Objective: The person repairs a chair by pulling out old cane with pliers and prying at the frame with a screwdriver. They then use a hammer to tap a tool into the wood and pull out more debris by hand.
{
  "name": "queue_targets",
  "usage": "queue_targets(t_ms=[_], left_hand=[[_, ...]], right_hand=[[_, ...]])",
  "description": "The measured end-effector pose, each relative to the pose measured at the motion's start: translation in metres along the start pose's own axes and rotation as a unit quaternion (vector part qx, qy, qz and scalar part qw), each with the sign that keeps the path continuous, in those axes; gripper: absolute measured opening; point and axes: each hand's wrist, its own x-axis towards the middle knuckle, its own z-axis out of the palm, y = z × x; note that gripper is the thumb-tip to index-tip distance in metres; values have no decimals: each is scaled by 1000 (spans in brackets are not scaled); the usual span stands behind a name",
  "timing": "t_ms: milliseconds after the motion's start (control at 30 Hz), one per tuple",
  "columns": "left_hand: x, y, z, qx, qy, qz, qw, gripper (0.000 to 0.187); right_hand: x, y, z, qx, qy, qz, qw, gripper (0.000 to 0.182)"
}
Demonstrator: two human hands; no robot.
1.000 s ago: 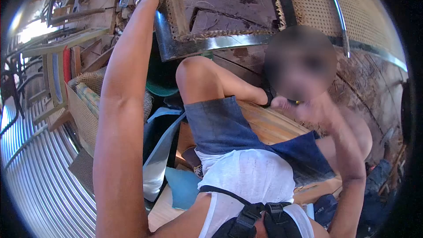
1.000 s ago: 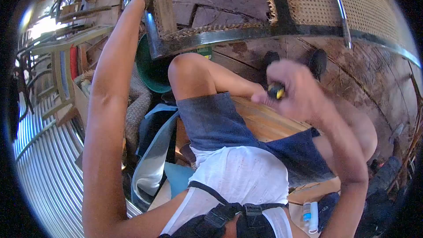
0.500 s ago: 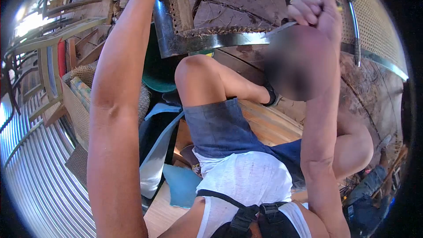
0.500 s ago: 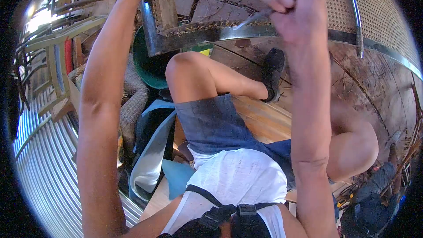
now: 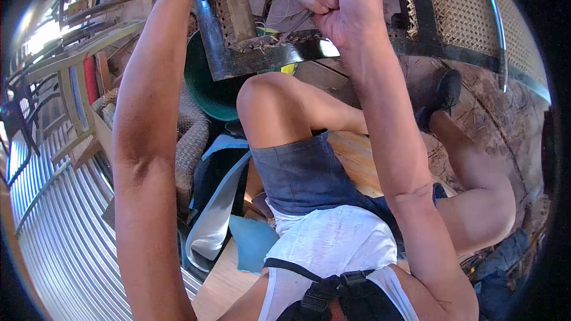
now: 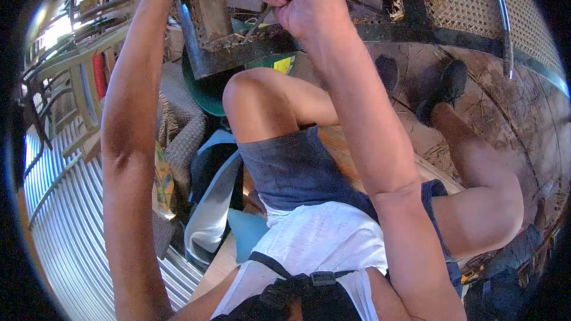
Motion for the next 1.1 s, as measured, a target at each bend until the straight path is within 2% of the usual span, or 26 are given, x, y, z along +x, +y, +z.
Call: queue_targets(t_ms=[100,200,300,367,500,567,600,633,700,733,767,833,867,1000,1100], left_hand=[[2,-1,5,14,35,-2,999,98],[0,1,1,-9,5,1,1000,98],[4,-2,5,-10,20,4,1000,98],[-3,2,0,-2,28,-2,1000,98],[-5,4,1,1,23,-15,1000,98],[-7,7,-3,1,18,-13,1000,98],[-8,7,-4,7,10,-14,1000,98],[-6,6,-4,6,10,-11,1000,98],[-1,1,0,-12,3,-7,1000,98],[-3,2,-1,-13,2,-9,1000,98],[-7,5,-2,-6,6,-15,1000,98],[-10,5,-4,-1,11,-21,1000,99],[-10,5,-4,-7,4,-14,1000,99],[-3,2,-1,14,5,-8,1000,99],[-5,5,-2,8,2,-20,1000,100]], right_hand=[[-7,2,10,1,24,-18,1000,59],[-12,1,22,-34,35,-28,998,60],[-13,2,28,-75,10,-17,997,61],[-14,3,29,-141,-41,-38,988,61],[-38,2,22,-51,-108,-72,990,57],[-58,12,14,-132,-38,-161,977,45],[-63,17,-1,-206,-23,-227,952,44],[-70,20,-11,-206,-23,-229,951,44],[-93,20,-20,-388,62,-300,869,51],[-110,17,-20,-358,75,-226,903,46],[-121,13,-18,-359,76,-224,903,46],[-134,5,-11,-359,40,-101,927,39],[-135,3,-6,-342,33,-77,936,32],[-135,15,-12,-316,25,-110,942,30],[-136,21,-23,-317,-22,-118,941,29]])
